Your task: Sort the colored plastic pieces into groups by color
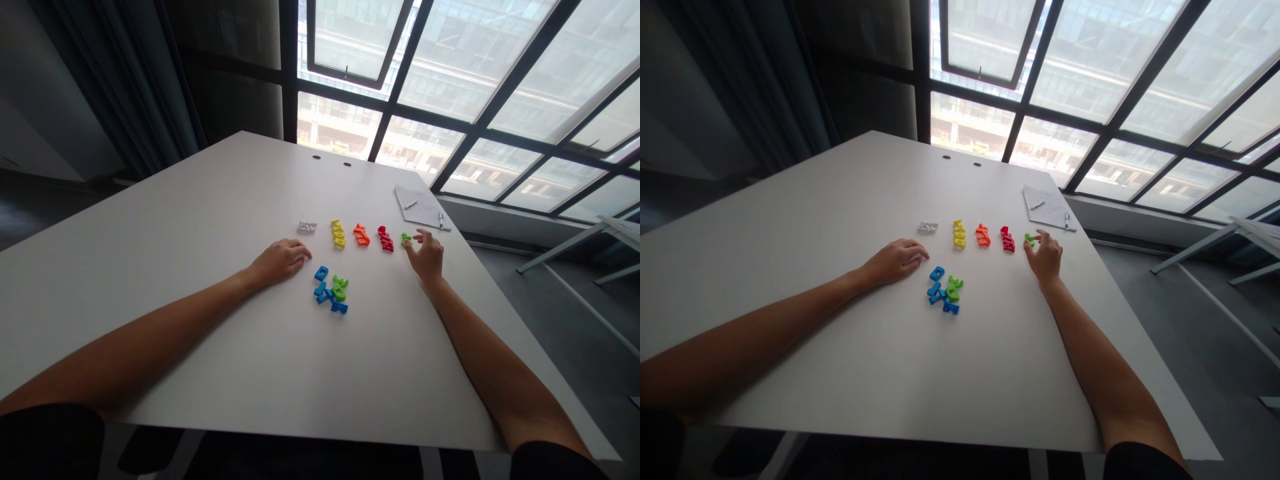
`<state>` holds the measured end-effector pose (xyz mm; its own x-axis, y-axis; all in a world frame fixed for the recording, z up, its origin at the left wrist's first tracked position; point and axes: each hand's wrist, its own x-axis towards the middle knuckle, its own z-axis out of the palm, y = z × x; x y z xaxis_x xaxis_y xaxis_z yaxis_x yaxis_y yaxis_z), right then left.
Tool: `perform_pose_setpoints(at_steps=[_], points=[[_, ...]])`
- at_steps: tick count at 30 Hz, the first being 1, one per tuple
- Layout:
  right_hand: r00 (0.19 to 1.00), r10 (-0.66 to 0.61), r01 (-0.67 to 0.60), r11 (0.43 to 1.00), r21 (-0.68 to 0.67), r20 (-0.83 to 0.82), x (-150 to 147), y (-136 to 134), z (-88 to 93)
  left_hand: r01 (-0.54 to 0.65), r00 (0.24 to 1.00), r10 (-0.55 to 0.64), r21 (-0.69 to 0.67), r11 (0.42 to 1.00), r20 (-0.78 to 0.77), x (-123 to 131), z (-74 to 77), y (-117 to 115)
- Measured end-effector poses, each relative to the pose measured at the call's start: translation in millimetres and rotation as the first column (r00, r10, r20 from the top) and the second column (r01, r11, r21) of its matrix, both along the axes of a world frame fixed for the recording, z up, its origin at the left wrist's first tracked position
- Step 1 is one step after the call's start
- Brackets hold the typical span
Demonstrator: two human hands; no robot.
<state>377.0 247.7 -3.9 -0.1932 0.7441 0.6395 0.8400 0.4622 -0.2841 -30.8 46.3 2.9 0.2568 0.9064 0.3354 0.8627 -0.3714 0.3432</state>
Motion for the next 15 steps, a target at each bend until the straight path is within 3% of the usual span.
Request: perform_pose_setpoints(at_steps=[3,5,7,10,15], points=[[0.957,0.286,-0.289,0.952,0.101,0.04,-21,-32,8.9,0.005,1.0,-0.005,0.002,1.0,0.008,0,0.7,0],[0.841,0.53,-0.538,0.84,0.07,0.109,-40,-59,12.3,0.009,1.0,-0.009,0.011,1.0,0.012,0,0.4,0],[0.713,0.687,-0.694,0.72,0.003,0.138,-60,-86,13.0,0.009,1.0,-0.009,0.016,1.0,0.016,0,-0.1,0],[0.591,0.799,-0.797,0.6,-0.076,0.108,-81,-118,11.1,0.008,1.0,-0.008,0.014,1.0,0.009,0,0.3,0],[0.543,0.834,-0.822,0.551,-0.144,0.092,-90,-131,8.8,0.007,1.0,-0.007,0.011,1.0,-0.008,1,2.5,-1]])
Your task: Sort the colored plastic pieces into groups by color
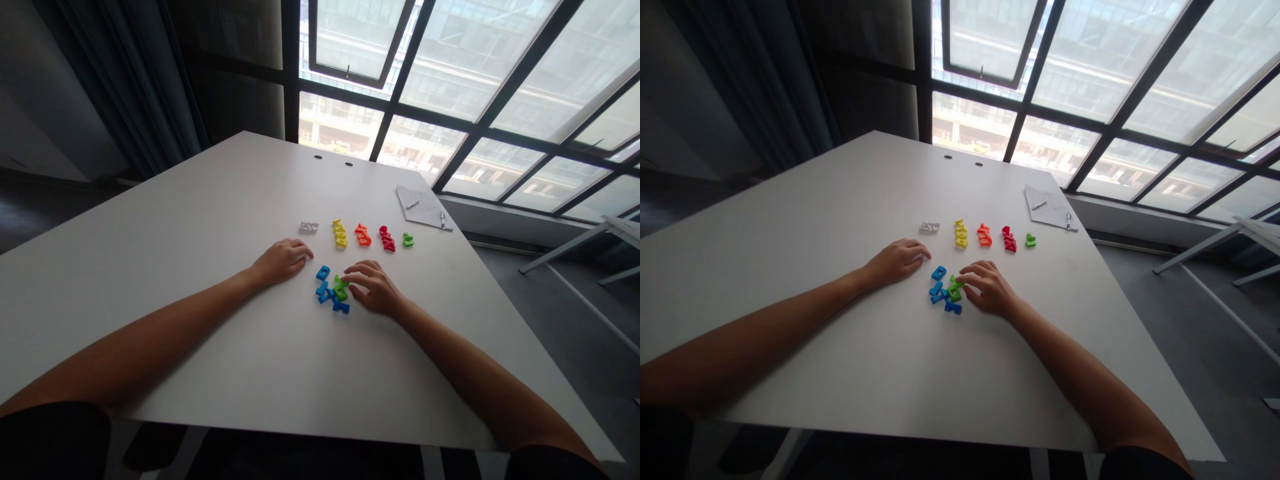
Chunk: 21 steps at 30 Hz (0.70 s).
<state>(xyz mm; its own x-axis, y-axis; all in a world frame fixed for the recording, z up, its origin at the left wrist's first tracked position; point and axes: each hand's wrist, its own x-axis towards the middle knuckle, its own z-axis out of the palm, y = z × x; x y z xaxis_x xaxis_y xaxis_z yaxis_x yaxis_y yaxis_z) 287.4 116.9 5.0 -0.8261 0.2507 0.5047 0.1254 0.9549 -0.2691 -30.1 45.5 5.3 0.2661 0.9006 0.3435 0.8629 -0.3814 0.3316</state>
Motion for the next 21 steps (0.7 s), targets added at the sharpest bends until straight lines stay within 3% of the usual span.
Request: perform_pose_setpoints(at_steps=[6,9,12,16,21], points=[[1.0,0.013,-0.013,0.999,-0.038,0.004,-2,7,-2.4,-0.006,1.0,0.006,0.004,1.0,-0.012,0,-1.5,1],[0.985,-0.124,0.119,0.992,-0.049,-0.118,1,18,-3.4,-0.006,1.0,0.006,0.002,1.0,-0.01,-1,-2.7,2],[0.899,-0.325,0.324,0.944,-0.052,-0.293,12,39,-4.9,0.0,1.0,0.0,0.003,1.0,0.002,-2,-3.3,2],[0.708,-0.605,0.617,0.781,-0.099,-0.364,40,77,-9.2,0.005,1.0,-0.005,0.007,1.0,0.023,-2,-4.1,2],[0.475,-0.851,0.851,0.509,-0.128,-0.225,83,114,-16.1,0.006,1.0,-0.006,0.006,1.0,0.017,-3,-4.5,2]])
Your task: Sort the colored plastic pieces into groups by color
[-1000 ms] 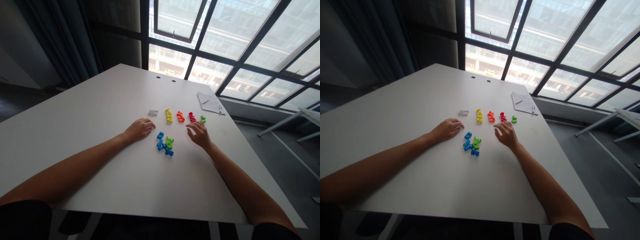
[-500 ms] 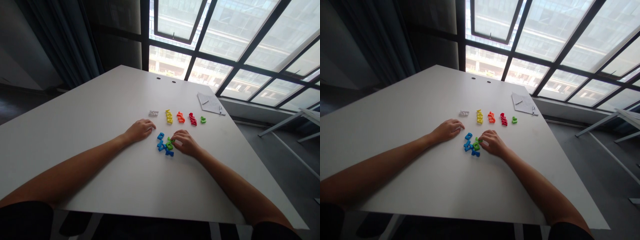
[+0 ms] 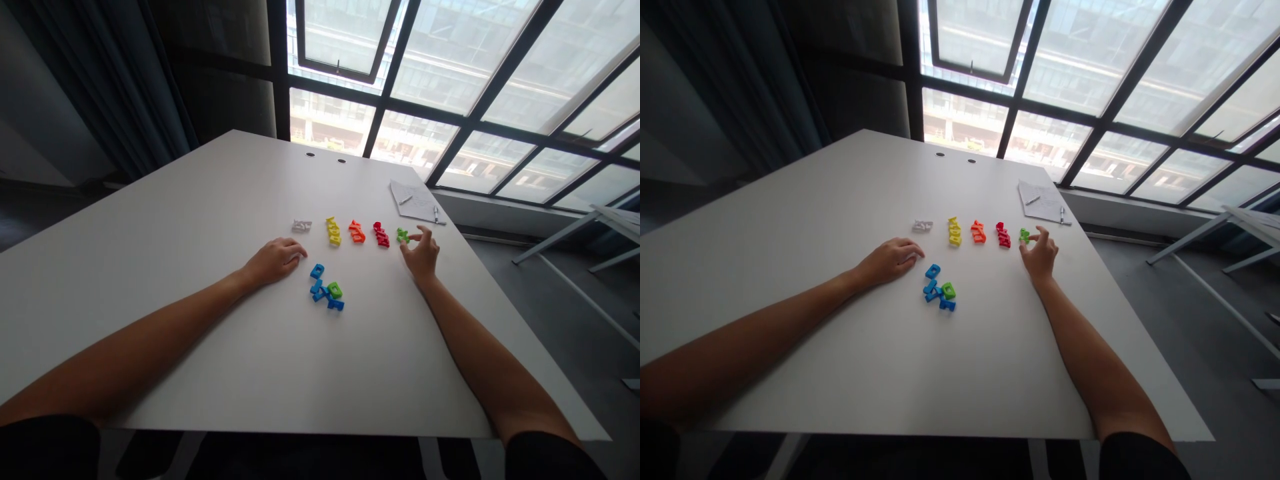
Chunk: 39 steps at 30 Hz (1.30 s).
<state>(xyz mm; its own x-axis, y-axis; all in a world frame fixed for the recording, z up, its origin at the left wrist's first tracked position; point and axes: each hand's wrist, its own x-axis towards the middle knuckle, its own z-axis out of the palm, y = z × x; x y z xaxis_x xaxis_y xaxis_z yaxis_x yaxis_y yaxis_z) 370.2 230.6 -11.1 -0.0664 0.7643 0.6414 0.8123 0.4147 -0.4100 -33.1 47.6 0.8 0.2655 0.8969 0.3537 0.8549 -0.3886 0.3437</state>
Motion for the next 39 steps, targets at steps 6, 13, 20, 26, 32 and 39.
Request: perform_pose_setpoints(at_steps=[6,13,20,26,32,39], points=[[0.989,-0.122,0.137,0.97,-0.201,0.086,20,17,-9.6,0.008,1.0,-0.008,0.004,1.0,0.001,-1,-1.3,1],[0.988,-0.101,0.117,0.983,-0.138,0.119,17,14,-8.0,0.002,1.0,-0.002,-0.003,1.0,0.016,0,-0.8,1],[0.916,0.346,-0.374,0.919,0.123,0.201,-26,-38,18.1,0.0,1.0,0.0,-0.001,1.0,-0.002,-1,-0.9,1],[0.458,0.856,-0.858,0.496,-0.133,0.242,-69,-110,26.6,-0.004,1.0,0.004,-0.009,1.0,-0.01,1,1.9,-1],[0.354,0.922,-0.89,0.384,-0.247,0.158,-78,-131,30.9,-0.01,1.0,0.01,-0.001,1.0,-0.011,1,1.8,-1],[0.359,0.926,-0.883,0.377,-0.279,0.112,-82,-131,22.5,0.004,1.0,-0.004,0.01,1.0,0.0,0,-0.8,0]])
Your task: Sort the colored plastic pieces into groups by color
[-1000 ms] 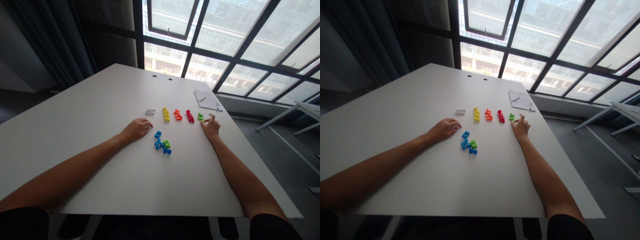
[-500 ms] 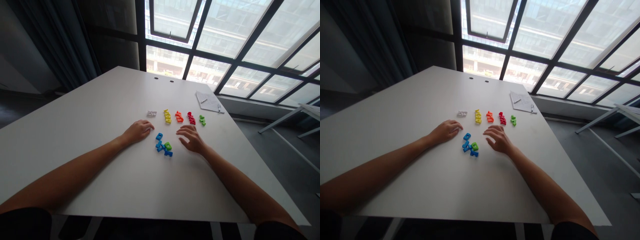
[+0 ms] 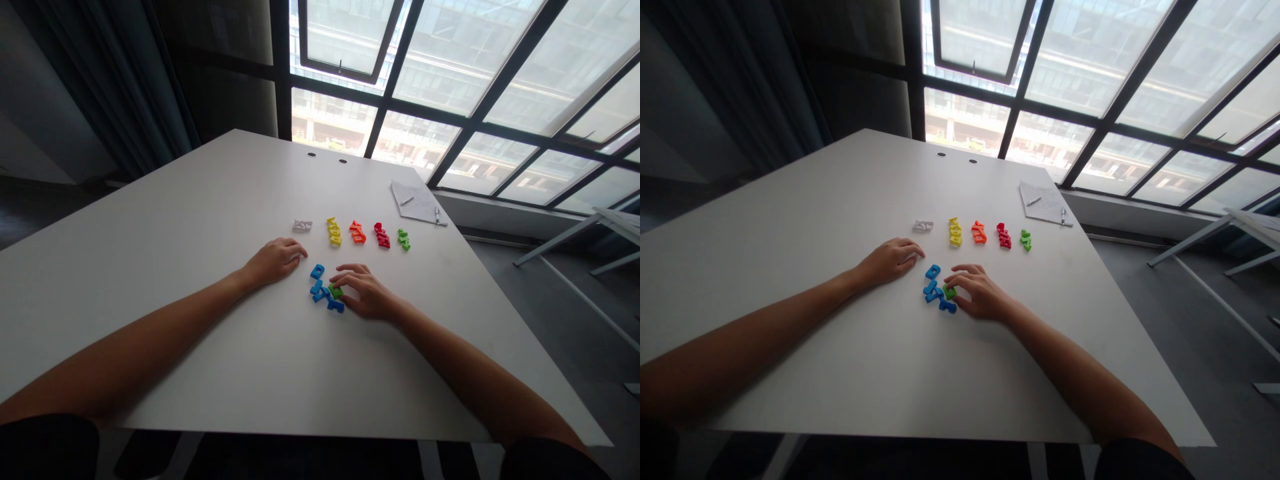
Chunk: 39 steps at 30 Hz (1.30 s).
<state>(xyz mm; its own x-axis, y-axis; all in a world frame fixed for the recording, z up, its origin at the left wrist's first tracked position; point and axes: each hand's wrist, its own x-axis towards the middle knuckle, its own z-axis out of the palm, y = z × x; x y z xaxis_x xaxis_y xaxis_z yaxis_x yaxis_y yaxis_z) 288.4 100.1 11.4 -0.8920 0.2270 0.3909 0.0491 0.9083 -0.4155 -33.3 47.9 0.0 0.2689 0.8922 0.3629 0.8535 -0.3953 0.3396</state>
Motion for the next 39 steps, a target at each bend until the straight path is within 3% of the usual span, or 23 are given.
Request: perform_pose_setpoints(at_steps=[5,8,11,15,17,21,25,29,33,36,39], points=[[0.988,-0.117,0.122,0.992,0.043,-0.103,6,17,-4.3,0.009,1.0,-0.009,-0.005,1.0,0.009,0,1.7,-1],[0.925,-0.297,0.325,0.942,0.087,-0.237,18,43,-8.7,0.012,1.0,-0.012,-0.007,1.0,0.013,0,2.5,-2],[0.78,-0.529,0.582,0.81,0.075,-0.335,38,74,-13.6,0.007,1.0,-0.007,-0.006,1.0,0.014,1,2.2,-1],[0.526,-0.788,0.834,0.552,0.011,-0.319,69,108,-18.0,0.004,1.0,-0.004,-0.006,1.0,0.006,0,1.0,-1],[0.426,-0.87,0.899,0.438,0.008,-0.249,82,118,-19.8,0.003,1.0,-0.003,-0.008,1.0,0.001,0,0.4,-1],[0.274,-0.957,0.961,0.277,-0.012,-0.095,94,126,-22.9,-0.004,1.0,0.004,-0.013,1.0,-0.005,0,0.0,-1],[0.181,-0.983,0.983,0.182,0.02,0.016,92,125,-24.4,-0.008,1.0,0.008,-0.021,1.0,-0.006,0,0.4,-1],[0.153,-0.983,0.985,0.16,0.066,0.102,90,124,-25.1,-0.004,1.0,0.004,-0.017,1.0,-0.001,1,0.1,-1],[0.204,-0.978,0.976,0.201,0.081,-0.032,89,121,-23.8,-0.005,1.0,0.005,-0.013,1.0,-0.001,0,-1.0,0],[0.352,-0.912,0.935,0.334,0.117,-0.212,81,112,-20.0,-0.004,1.0,0.004,-0.014,1.0,0.001,0,-1.3,0],[0.595,-0.743,0.803,0.561,0.199,-0.306,63,94,-14.8,-0.006,1.0,0.006,-0.016,1.0,0.004,1,-0.5,-1]])
